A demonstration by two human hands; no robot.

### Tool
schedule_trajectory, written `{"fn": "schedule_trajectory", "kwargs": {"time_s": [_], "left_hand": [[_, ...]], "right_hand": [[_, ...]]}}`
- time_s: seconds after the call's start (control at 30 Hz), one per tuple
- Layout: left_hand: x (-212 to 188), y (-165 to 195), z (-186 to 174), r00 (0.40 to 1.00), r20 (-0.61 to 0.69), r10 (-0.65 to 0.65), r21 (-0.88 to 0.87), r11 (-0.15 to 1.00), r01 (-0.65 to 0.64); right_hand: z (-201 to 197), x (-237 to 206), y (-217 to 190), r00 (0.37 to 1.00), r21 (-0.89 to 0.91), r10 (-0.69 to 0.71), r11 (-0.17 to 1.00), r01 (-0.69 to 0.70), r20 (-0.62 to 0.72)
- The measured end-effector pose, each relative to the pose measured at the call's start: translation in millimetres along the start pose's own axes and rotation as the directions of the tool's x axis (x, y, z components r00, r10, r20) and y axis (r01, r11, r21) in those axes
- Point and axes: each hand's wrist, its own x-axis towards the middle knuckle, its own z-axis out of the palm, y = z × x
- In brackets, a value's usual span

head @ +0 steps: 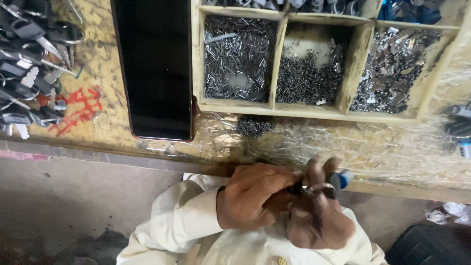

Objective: The person assembles key fobs by inserting small metal pins into a cylindrical housing and then attaching a blue plastic cap. The person repeats this process for multiple units, placing the finished key fobs on the table.

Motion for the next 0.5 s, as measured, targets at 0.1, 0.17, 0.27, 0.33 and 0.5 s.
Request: {"fn": "schedule_trajectory", "kwargs": {"time_s": [0.1, 0.17, 0.27, 0.33, 0.5], "left_hand": [[-0.8, 0.0, 1.0, 1.000, 0.021, 0.009, 0.004, 1.000, -0.009], [-0.3, 0.2, 3.5, 0.998, 0.032, -0.057, -0.089, 0.994, 0.060], [2.1, 3.0, 8.2, 0.983, 0.015, -0.184, -0.325, 0.929, 0.179], [3.0, 6.1, 9.0, 0.980, -0.079, -0.182, -0.434, 0.892, 0.130], [5.0, 7.2, 5.0, 0.972, -0.039, -0.232, -0.353, 0.913, 0.204]], "right_hand": [[5.4, -4.8, -1.1, 1.000, 0.125, -0.022, 0.992, 0.023, -0.007], [-1.7, 12.4, -13.6, 0.994, 0.287, 0.095, 0.952, -0.109, 0.060], [-32.2, 74.7, -41.0, 0.902, 0.247, 0.364, 0.875, -0.417, 0.233], [-56.0, 134.1, -49.3, 0.888, -0.181, 0.282, 0.956, -0.230, 0.364], [-70.7, 255.2, -8.6, 0.664, -0.648, 0.212, 0.556, 0.521, 0.717]]}}
